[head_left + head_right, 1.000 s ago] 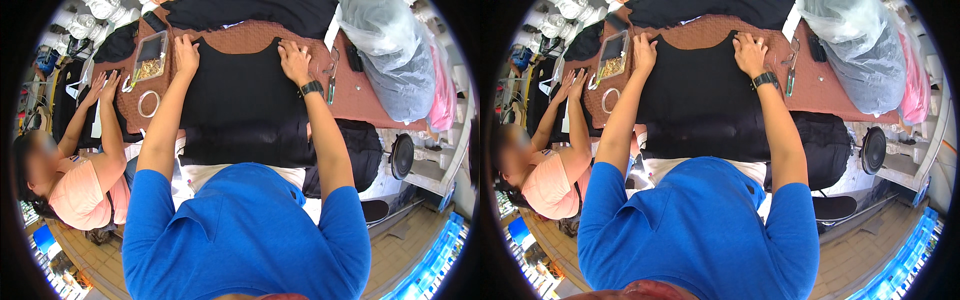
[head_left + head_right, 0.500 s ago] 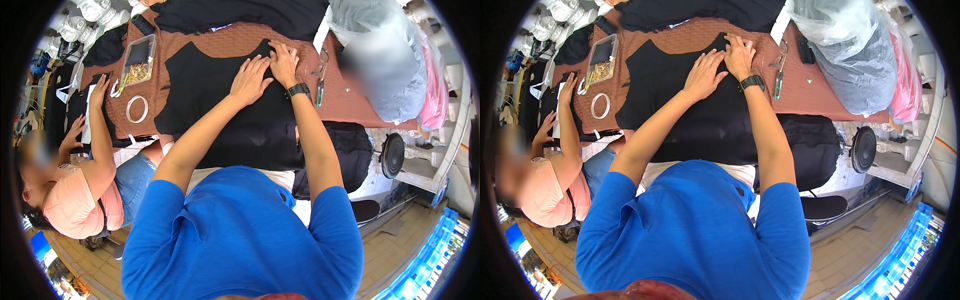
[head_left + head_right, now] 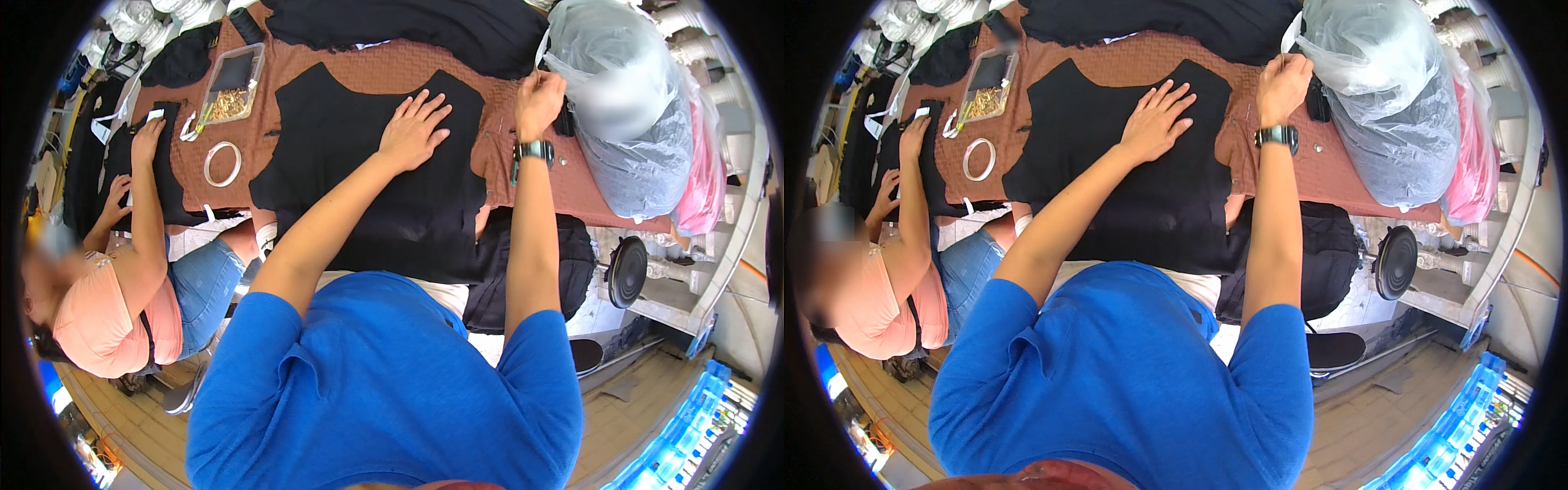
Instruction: The person hand-sews a white label onto a black garment piece using a needle and thread. They position the label on the fabric and carefully apply several small stitches to secure it.
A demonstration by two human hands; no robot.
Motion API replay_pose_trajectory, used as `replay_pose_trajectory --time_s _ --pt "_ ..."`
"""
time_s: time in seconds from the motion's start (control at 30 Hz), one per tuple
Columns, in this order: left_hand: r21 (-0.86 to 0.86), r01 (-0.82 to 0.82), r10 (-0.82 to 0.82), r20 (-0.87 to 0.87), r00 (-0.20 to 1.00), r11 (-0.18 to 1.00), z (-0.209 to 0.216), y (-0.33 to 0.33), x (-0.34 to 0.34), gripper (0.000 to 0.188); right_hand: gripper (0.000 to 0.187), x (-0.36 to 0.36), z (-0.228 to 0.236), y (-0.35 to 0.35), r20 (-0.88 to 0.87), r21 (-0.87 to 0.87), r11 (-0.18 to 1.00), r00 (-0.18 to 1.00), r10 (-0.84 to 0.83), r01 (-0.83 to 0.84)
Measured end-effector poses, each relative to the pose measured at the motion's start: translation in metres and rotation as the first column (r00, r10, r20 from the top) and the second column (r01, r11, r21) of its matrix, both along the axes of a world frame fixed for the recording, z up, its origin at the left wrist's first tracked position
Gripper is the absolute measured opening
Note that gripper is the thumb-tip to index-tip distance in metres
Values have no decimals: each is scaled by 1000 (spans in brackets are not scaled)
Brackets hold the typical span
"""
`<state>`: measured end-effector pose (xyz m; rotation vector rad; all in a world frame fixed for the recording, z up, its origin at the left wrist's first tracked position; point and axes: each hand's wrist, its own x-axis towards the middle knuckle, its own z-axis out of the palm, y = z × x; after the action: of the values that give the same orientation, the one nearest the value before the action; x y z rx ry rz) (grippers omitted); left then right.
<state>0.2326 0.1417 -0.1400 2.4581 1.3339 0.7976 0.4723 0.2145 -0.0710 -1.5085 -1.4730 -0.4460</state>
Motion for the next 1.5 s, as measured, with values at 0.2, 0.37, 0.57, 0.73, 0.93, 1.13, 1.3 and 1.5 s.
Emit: replay_pose_trajectory --time_s 0.2,0.37,0.57,0.73,0.93,1.13,1.3,1.5 --pt "-553 438 384 823 418 708 54 -13 -24 53 20 -87 29 -145 11 -70 859 860 510 -508" --pt "-564 83 412 687 598 822 36 -40 -69 56 49 -111 18 -169 -349 -412 362 511 785 -837" --pt "-532 5 410 660 630 847 30 -49 -77 54 35 -73 -51 -54 10 -431 847 937 349 -311" --pt "-585 2 386 537 750 811 36 -55 -57 46 35 -80 -68 -24 124 -486 871 983 139 -62" --pt "-588 -8 361 485 796 809 32 -42 -43 45 37 -86 -68 -25 143 -542 840 982 120 -24" --pt "-567 -32 360 478 801 823 27 -25 -34 45 43 -85 -70 -24 108 -555 831 986 123 -43" --pt "-553 -44 333 435 836 832 25 -15 -33 45 44 -87 -69 -24 129 -532 847 986 105 -21" --pt "-541 -78 328 384 863 838 24 -11 -34 46 40 -88 -71 -24 130 -505 862 985 110 -30"
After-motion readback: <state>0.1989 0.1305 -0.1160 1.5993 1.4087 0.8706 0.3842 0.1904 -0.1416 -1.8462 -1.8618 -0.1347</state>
